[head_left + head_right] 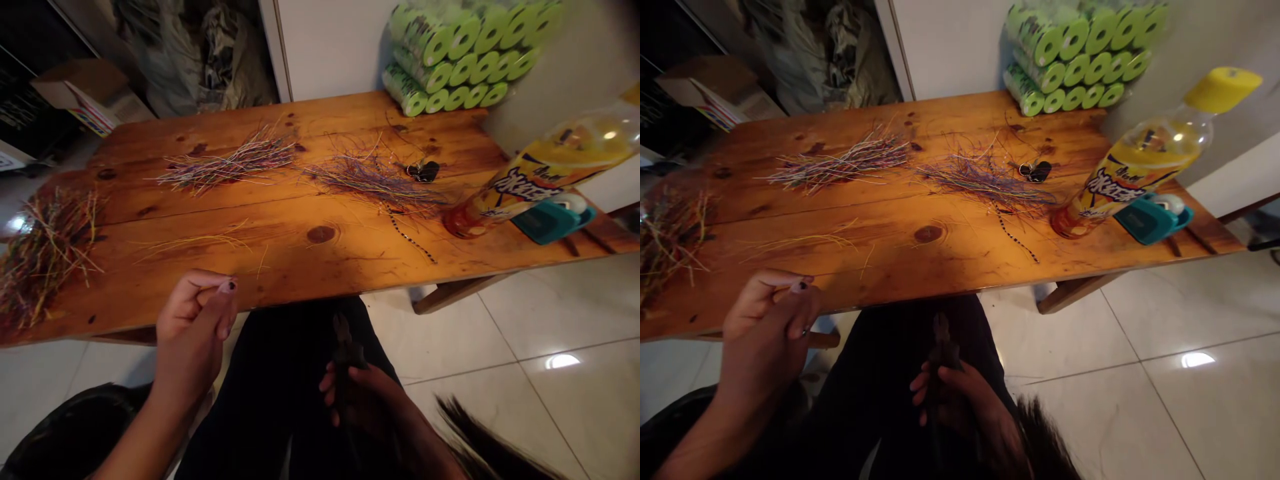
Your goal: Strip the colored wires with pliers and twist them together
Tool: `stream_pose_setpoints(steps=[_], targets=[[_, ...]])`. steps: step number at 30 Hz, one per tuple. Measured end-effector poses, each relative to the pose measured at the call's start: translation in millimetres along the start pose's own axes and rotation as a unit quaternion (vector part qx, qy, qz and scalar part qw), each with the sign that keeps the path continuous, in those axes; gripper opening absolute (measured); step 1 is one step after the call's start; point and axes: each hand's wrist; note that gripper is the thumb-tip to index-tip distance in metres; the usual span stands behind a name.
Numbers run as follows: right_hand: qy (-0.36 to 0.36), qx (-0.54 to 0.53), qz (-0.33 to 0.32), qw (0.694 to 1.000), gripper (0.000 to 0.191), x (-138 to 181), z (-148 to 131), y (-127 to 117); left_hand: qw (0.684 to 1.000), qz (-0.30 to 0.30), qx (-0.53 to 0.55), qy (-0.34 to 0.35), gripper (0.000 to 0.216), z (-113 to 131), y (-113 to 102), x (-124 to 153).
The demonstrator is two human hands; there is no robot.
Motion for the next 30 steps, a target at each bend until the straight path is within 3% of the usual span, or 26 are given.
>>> stream_pose_setpoints(steps=[7, 11, 15, 20, 30], targets=[[-0.097, 0.032, 0.073, 0.992, 0.032, 8, 8, 11, 0.999, -0.001, -0.009, -0.033, 0.006, -25, -8, 9], [-0.118, 0.019, 0.06, 0.991, 0.046, 10, 3, 18, 0.999, -0.027, -0.035, -0.016, 0.005, -43, -17, 12], [-0.109, 0.116, 0.094, 0.983, 0.047, 6, -14, 34, 0.998, -0.033, -0.05, -0.002, 0.006, -52, -23, 12], [-0.063, 0.274, 0.138, 0.95, 0.046, -3, -37, 59, 0.998, -0.041, -0.056, -0.004, 0.01, -52, -22, 12], [-0.031, 0.366, 0.127, 0.921, 0.044, -22, -56, 66, 0.998, -0.038, -0.044, 0.0, 0.01, -50, -23, 7]])
Point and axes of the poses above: each hand's wrist, its own x-axis away from the middle knuckle, its own y-axis out of the palm, z = x × y, and after that the axes turned 5 degrees about -z, right-handed
